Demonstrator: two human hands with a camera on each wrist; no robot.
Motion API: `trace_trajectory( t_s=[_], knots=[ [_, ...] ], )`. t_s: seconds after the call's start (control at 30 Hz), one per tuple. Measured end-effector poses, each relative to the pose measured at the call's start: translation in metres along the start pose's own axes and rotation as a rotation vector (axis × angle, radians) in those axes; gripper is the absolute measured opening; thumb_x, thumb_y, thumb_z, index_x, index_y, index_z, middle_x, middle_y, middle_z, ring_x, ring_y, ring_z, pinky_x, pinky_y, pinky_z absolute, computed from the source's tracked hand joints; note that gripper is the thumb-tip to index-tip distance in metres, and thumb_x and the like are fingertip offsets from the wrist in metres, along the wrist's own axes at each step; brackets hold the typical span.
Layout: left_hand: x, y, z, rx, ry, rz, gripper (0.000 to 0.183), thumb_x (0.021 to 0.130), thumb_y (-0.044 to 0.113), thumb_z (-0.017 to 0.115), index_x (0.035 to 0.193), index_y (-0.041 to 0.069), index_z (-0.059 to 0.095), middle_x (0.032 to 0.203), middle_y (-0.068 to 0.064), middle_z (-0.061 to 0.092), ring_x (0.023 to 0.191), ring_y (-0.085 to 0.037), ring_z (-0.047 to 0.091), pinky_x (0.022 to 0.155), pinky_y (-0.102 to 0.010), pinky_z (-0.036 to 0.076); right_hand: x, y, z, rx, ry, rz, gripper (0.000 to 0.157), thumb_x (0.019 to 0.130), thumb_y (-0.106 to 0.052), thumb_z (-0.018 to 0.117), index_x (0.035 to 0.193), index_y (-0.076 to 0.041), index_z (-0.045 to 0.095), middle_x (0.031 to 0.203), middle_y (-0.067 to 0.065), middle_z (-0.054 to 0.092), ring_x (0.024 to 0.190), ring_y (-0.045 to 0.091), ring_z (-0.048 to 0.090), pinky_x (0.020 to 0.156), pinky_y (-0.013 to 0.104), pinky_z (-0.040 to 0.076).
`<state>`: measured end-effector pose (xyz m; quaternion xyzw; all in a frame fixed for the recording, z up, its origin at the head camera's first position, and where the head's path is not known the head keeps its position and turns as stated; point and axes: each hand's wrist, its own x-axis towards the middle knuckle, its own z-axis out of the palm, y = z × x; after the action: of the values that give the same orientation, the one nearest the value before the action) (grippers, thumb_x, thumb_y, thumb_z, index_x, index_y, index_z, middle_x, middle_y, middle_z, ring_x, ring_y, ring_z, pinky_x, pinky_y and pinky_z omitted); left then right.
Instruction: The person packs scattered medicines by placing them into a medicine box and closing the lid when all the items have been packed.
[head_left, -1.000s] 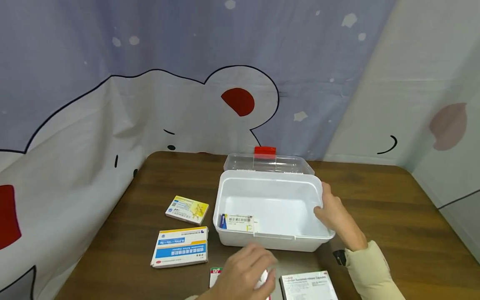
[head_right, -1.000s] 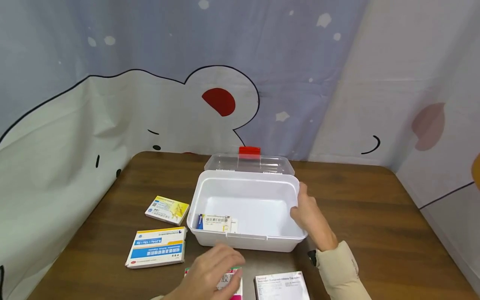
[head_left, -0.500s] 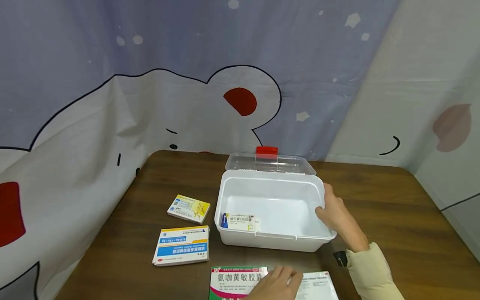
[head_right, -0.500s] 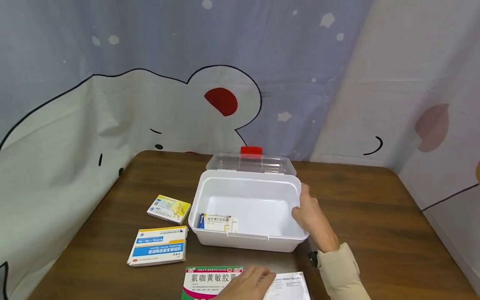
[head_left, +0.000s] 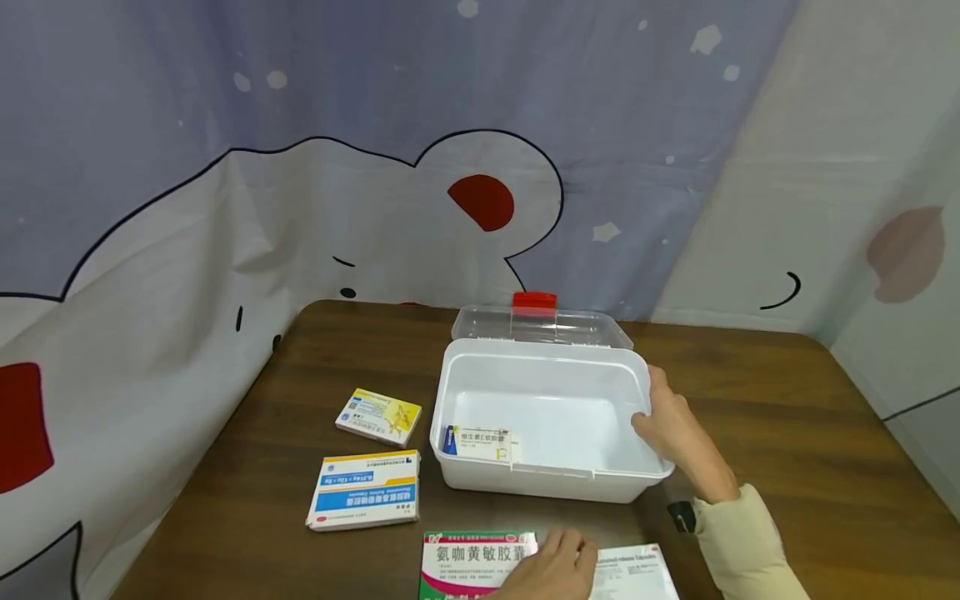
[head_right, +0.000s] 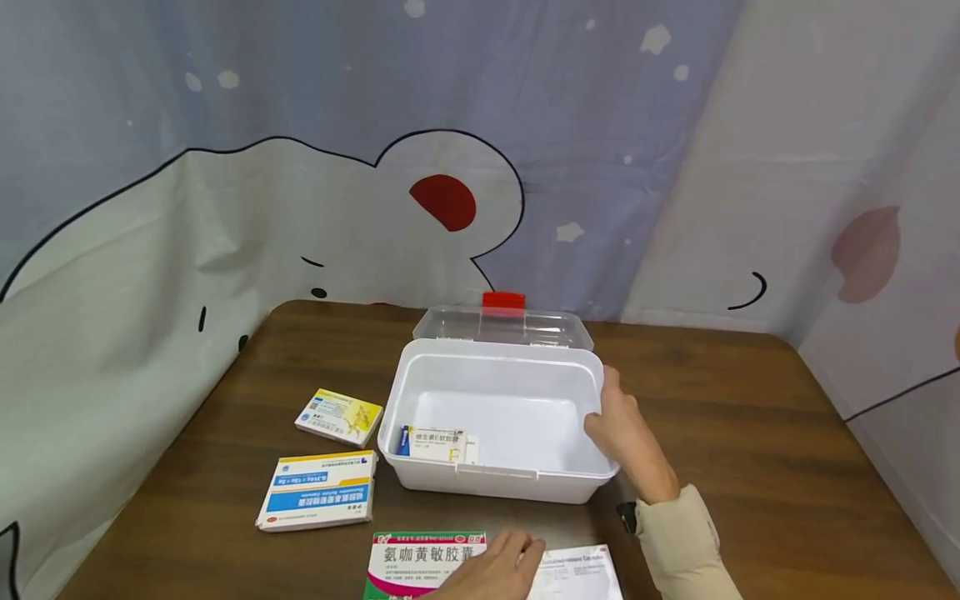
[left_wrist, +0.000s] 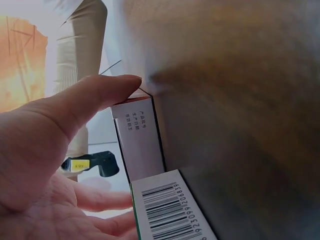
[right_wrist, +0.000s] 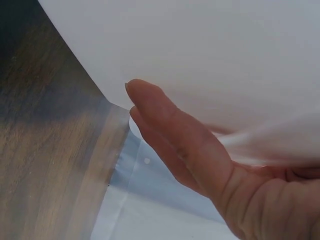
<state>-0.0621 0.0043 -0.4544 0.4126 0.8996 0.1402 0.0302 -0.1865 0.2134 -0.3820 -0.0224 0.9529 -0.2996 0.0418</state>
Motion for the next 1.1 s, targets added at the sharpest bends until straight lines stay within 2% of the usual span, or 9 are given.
trace_trajectory(
  t_s=[0.17, 0.33, 0.57, 0.77, 0.97, 1.1],
  knots=[
    [0.0, -0.001, 0.0, -0.038, -0.036, -0.02, 0.073, 0.086, 0.064, 0.042, 0.121, 0.0, 0.046, 0.099, -0.005, 0.044, 0.089, -0.009, 0.037, 0.063, -0.016, 0.041, 0.001, 0.0, 0.001, 0.01, 0.004, 0.008, 0.074, 0.079, -0.003, 0.051, 0.139, 0.005, 0.01, 0.117, 0.04, 0.046, 0.097, 0.044, 0.055, 0.068, 0.047, 0.051],
    [0.0, -0.001, 0.001, 0.016, -0.007, -0.01, 0.076, 0.084, 0.066, 0.042, 0.121, -0.001, 0.047, 0.098, -0.004, 0.043, 0.087, -0.01, 0.036, 0.068, -0.016, 0.04, 0.001, 0.0, 0.001, 0.014, -0.001, 0.028, 0.076, 0.078, -0.004, 0.052, 0.14, 0.005, 0.009, 0.116, 0.041, 0.046, 0.095, 0.044, 0.055, 0.066, 0.046, 0.051],
    [0.001, 0.003, 0.006, 0.048, 0.036, -0.014, 0.075, 0.084, 0.066, 0.041, 0.12, 0.0, 0.048, 0.097, -0.003, 0.041, 0.087, -0.012, 0.034, 0.069, -0.018, 0.039, 0.0, 0.001, 0.002, 0.027, 0.002, 0.035, 0.076, 0.078, -0.004, 0.053, 0.14, 0.005, 0.01, 0.116, 0.039, 0.047, 0.094, 0.042, 0.056, 0.065, 0.044, 0.051],
    [0.005, 0.004, 0.006, 0.039, 0.037, -0.019, 0.076, 0.082, 0.066, 0.045, 0.12, 0.0, 0.047, 0.098, -0.004, 0.042, 0.087, -0.012, 0.035, 0.069, -0.02, 0.039, 0.001, 0.001, 0.001, 0.03, 0.005, 0.036, 0.076, 0.078, -0.004, 0.053, 0.14, 0.005, 0.01, 0.115, 0.04, 0.047, 0.093, 0.042, 0.057, 0.063, 0.044, 0.051],
    [0.006, 0.001, -0.001, 0.035, 0.059, -0.008, 0.081, 0.078, 0.068, 0.05, 0.119, -0.001, 0.045, 0.092, -0.002, 0.038, 0.081, -0.011, 0.031, 0.061, -0.015, 0.035, 0.001, 0.001, 0.001, 0.035, 0.012, 0.03, 0.075, 0.078, -0.004, 0.054, 0.14, 0.005, 0.011, 0.115, 0.039, 0.048, 0.093, 0.042, 0.056, 0.064, 0.044, 0.051],
    [0.007, -0.002, -0.008, 0.03, 0.085, 0.016, 0.081, 0.074, 0.067, 0.056, 0.118, -0.001, 0.047, 0.091, 0.0, 0.037, 0.081, -0.009, 0.03, 0.063, -0.013, 0.034, 0.0, 0.001, 0.001, 0.044, 0.007, 0.032, 0.075, 0.079, -0.004, 0.054, 0.14, 0.005, 0.011, 0.116, 0.038, 0.047, 0.094, 0.042, 0.056, 0.064, 0.044, 0.051]
  ],
)
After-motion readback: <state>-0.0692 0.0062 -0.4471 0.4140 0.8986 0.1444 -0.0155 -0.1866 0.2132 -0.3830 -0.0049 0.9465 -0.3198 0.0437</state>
